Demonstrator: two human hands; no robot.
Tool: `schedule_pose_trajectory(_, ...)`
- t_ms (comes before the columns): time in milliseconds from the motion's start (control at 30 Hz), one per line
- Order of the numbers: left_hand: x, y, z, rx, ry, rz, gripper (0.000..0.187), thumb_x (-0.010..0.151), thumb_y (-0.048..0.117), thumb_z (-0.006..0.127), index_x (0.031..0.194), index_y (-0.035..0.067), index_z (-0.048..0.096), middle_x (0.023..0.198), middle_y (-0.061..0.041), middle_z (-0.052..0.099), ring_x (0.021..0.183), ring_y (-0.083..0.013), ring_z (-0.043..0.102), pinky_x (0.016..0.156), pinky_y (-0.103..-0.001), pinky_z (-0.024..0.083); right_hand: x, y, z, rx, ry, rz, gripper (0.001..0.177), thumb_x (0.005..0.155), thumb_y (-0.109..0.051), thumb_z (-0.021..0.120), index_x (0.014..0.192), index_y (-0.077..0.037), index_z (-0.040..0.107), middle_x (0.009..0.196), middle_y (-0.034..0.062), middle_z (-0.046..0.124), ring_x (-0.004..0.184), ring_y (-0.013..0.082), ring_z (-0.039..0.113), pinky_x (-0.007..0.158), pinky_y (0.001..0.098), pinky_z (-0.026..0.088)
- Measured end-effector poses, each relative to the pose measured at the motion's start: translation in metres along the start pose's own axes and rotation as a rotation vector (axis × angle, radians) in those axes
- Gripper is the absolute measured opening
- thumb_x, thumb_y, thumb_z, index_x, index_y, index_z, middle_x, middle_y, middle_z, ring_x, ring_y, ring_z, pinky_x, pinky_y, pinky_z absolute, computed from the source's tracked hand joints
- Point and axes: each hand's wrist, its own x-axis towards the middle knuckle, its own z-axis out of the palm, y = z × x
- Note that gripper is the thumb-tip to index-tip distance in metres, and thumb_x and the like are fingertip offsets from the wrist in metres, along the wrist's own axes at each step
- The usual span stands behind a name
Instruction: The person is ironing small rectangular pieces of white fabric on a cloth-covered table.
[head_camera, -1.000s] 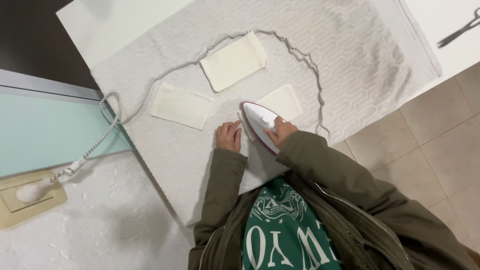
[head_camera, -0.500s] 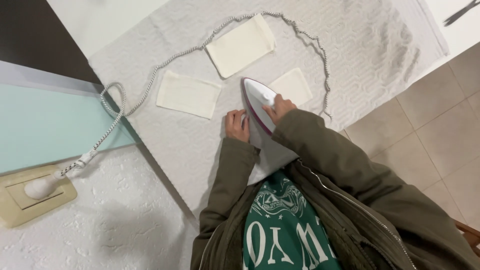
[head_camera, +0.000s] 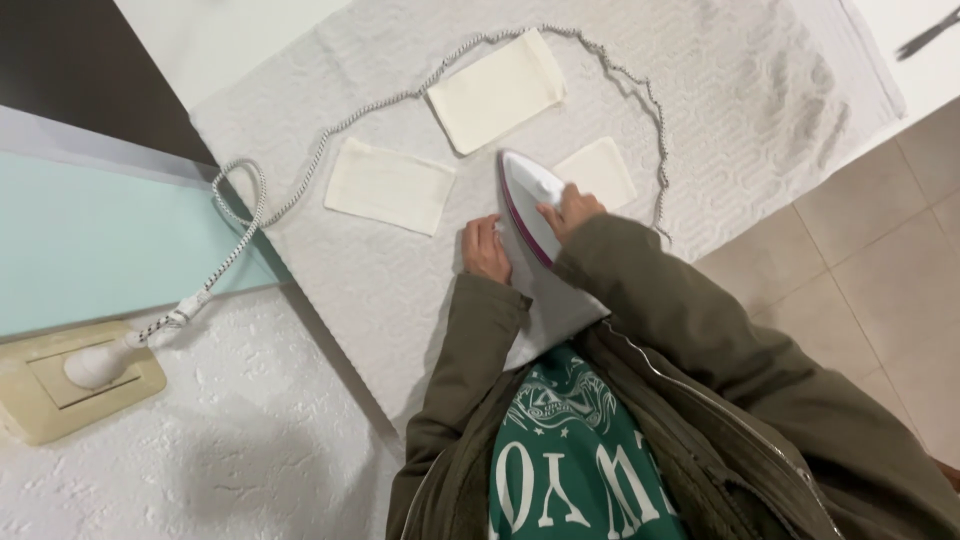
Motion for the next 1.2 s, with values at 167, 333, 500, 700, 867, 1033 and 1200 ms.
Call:
schedule_pose_trajectory(167,0.008,0.005,-0.007,-0.006,0.029,-0.026,0.026,0.098,-0.005,0.053,0.121,0.001,0.062,0.115,-0.016,0.060,0.106,-0.0363,0.060,0.092,-0.044,0.050,-0.001,0.017,0.011,-0.013,0.018,-0.025,0.054,0.099,-0.049,0.062,0.106,0.005,0.056,0.083,0.0324,0.070,0.074,0.0480,0.072,0.062,0.0545,0.059)
schedule_pose_trajectory(333,-0.001,0.007,-0.006,-0.005,0.000,-0.041,0.024,0.099,-0.003,0.054,0.121,0.001,0.062,0.115,-0.016,0.061,0.107,-0.0369,0.061,0.092,-0.044,0.051,0.001,-0.001,0.001,0.008,-0.047,0.059,0.055,0.100,-0.050,0.059,0.107,0.004,0.055,0.083,0.0310,0.070,0.072,0.0451,0.073,0.058,0.0533,0.061)
schedule_pose_trajectory(500,0.005,0.001,-0.004,-0.002,0.049,0.020,0.025,0.098,-0.004,0.054,0.122,0.002,0.060,0.115,-0.016,0.061,0.107,-0.0366,0.061,0.091,-0.044,0.051,0.003,0.031,0.020,-0.048,0.010,-0.033,0.056,0.099,-0.049,0.063,0.106,0.006,0.056,0.082,0.0334,0.069,0.072,0.0493,0.071,0.060,0.0554,0.057)
schedule_pose_trajectory(700,0.002,0.001,-0.003,-0.006,0.016,-0.080,0.026,0.096,-0.004,0.056,0.121,0.003,0.062,0.112,-0.016,0.062,0.102,-0.0349,0.061,0.089,-0.044,0.051,0.002,0.012,0.014,0.027,0.052,-0.012,0.054,0.098,-0.049,0.064,0.106,0.004,0.057,0.084,0.0321,0.069,0.076,0.0490,0.072,0.062,0.0549,0.058)
schedule_pose_trajectory(867,0.001,-0.002,-0.002,0.001,0.028,-0.015,0.027,0.095,-0.004,0.055,0.121,0.002,0.061,0.112,-0.016,0.060,0.104,-0.0362,0.061,0.090,-0.044,0.050,0.004,0.002,0.003,0.002,0.041,-0.020,0.054,0.099,-0.049,0.064,0.105,0.004,0.057,0.084,0.0322,0.069,0.076,0.0491,0.071,0.062,0.0553,0.058)
schedule_pose_trajectory(1033,0.006,0.003,-0.007,0.022,0.026,-0.062,0.024,0.098,-0.004,0.057,0.121,0.002,0.062,0.113,-0.016,0.061,0.104,-0.0359,0.060,0.090,-0.044,0.050,0.009,0.018,0.017,0.013,0.014,0.013,0.056,0.098,-0.050,0.061,0.106,0.005,0.056,0.082,0.0299,0.070,0.073,0.0453,0.074,0.061,0.0528,0.060)
schedule_pose_trajectory(1200,0.001,0.004,-0.005,-0.009,0.007,-0.043,0.027,0.094,-0.006,0.055,0.119,0.002,0.062,0.113,-0.016,0.061,0.105,-0.0358,0.061,0.091,-0.043,0.051,0.015,0.004,0.008,-0.026,0.043,-0.014,0.057,0.100,-0.051,0.063,0.105,0.006,0.057,0.083,0.0317,0.069,0.072,0.0467,0.072,0.058,0.0537,0.059)
